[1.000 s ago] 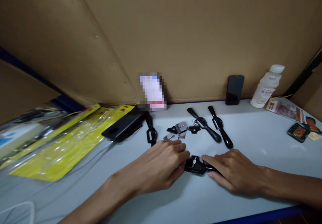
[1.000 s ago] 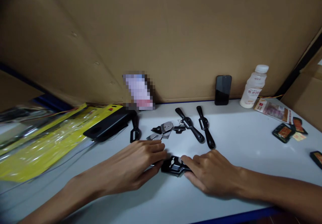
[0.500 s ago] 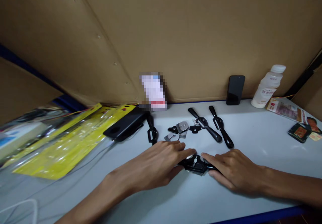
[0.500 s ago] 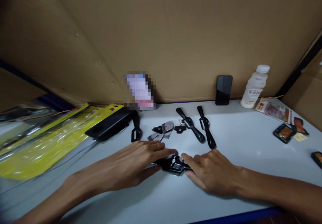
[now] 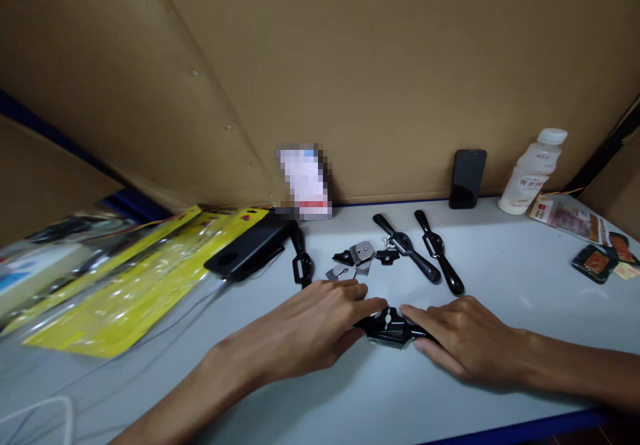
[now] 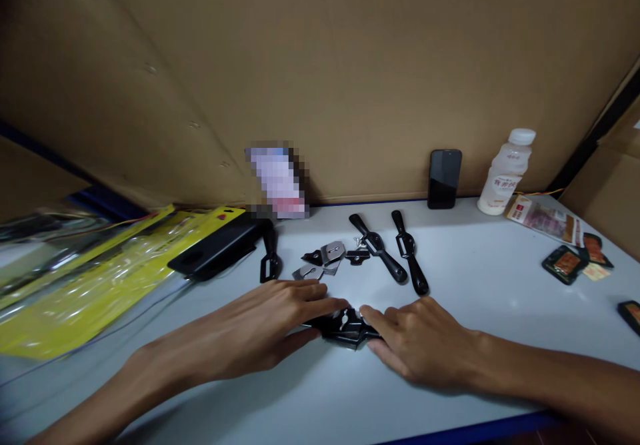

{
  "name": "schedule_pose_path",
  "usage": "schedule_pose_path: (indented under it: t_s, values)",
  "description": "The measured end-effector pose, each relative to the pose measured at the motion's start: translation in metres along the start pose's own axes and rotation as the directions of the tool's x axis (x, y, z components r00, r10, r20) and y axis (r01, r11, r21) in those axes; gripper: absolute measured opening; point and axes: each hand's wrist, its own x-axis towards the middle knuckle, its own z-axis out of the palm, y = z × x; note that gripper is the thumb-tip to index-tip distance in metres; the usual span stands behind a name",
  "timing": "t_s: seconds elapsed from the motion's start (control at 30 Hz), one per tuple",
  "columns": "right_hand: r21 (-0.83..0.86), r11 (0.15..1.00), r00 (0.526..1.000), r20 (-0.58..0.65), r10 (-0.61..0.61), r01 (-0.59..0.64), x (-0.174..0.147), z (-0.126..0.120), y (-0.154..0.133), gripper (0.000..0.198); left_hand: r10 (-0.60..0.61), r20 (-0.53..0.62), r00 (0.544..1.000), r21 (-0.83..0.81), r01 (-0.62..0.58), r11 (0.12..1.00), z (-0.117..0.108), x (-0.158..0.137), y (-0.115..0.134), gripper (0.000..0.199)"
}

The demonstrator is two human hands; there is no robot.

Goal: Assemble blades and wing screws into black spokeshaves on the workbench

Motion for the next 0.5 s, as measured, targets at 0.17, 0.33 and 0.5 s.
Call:
schedule_pose_path:
  t_s: [0.17,0.33,0.5]
  values:
    - [0.000,1.000,1.000,-0.005,-0.003,0.003,0.0013,-0.0021,-0.0015,0.043,0.004,-0.019,1.000,-0.017,-0.004,1.000,0.0022,0.0003,-0.0005,0.024]
    - [0.022,1.000,1.000,0.006,0.000,-0.001,0.0004,-0.0021,-0.0014,0.047,-0.002,-0.021,1.000,-0.014,0.001,1.000,0.0022,-0.0006,-0.0004,0.026]
    - [0.064,0.997,0.999,0.036,0.035,-0.037,0.0012,-0.0039,-0.0019,0.032,0.005,-0.022,1.000,-0.017,-0.005,1.000,0.0018,-0.0003,-0.0005,0.023]
